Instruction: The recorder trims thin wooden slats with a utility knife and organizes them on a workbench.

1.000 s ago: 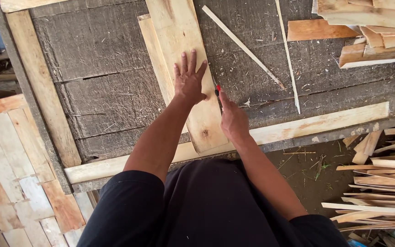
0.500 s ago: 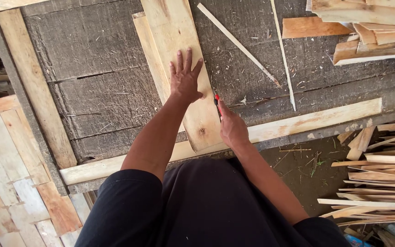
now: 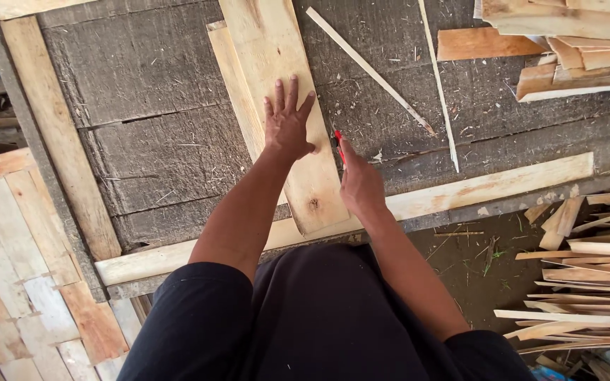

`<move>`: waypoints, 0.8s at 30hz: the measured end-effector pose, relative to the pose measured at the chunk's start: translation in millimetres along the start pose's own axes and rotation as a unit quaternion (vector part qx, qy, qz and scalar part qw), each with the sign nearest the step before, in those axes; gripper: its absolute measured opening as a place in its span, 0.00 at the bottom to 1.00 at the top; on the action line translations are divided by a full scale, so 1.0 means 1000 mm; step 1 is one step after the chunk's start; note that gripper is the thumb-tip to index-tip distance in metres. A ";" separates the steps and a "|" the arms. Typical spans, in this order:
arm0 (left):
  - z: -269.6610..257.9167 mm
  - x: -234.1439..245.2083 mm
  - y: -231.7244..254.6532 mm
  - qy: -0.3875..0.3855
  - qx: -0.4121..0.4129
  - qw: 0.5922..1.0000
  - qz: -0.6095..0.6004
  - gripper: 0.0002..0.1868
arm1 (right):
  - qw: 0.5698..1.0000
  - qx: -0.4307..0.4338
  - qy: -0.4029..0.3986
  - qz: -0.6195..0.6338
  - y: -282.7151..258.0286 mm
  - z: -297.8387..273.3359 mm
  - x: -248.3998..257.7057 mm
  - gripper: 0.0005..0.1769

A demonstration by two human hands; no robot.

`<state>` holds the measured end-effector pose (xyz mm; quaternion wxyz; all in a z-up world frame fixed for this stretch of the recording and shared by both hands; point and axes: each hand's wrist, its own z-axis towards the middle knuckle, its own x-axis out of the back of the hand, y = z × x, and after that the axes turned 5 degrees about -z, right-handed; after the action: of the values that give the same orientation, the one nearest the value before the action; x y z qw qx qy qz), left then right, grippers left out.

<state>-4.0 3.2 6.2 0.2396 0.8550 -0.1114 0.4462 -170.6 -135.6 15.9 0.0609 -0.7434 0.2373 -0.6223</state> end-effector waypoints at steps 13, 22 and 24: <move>0.003 0.000 0.000 0.015 -0.004 1.000 0.001 0.71 | 0.991 -0.067 -0.117 -0.025 -0.018 -0.011 0.019 0.38; 0.003 -0.003 -0.003 0.021 -0.010 1.000 -0.006 0.71 | 0.988 -0.079 -0.129 0.003 -0.019 -0.026 0.014 0.37; 0.001 0.000 -0.001 0.012 -0.006 1.000 -0.003 0.71 | 0.992 -0.068 -0.109 0.006 -0.020 -0.028 0.013 0.37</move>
<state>-2.7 3.9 5.6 0.2475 0.8486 -0.1086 0.4547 -190.2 -118.2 41.3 0.0396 -0.8080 0.2760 -0.5191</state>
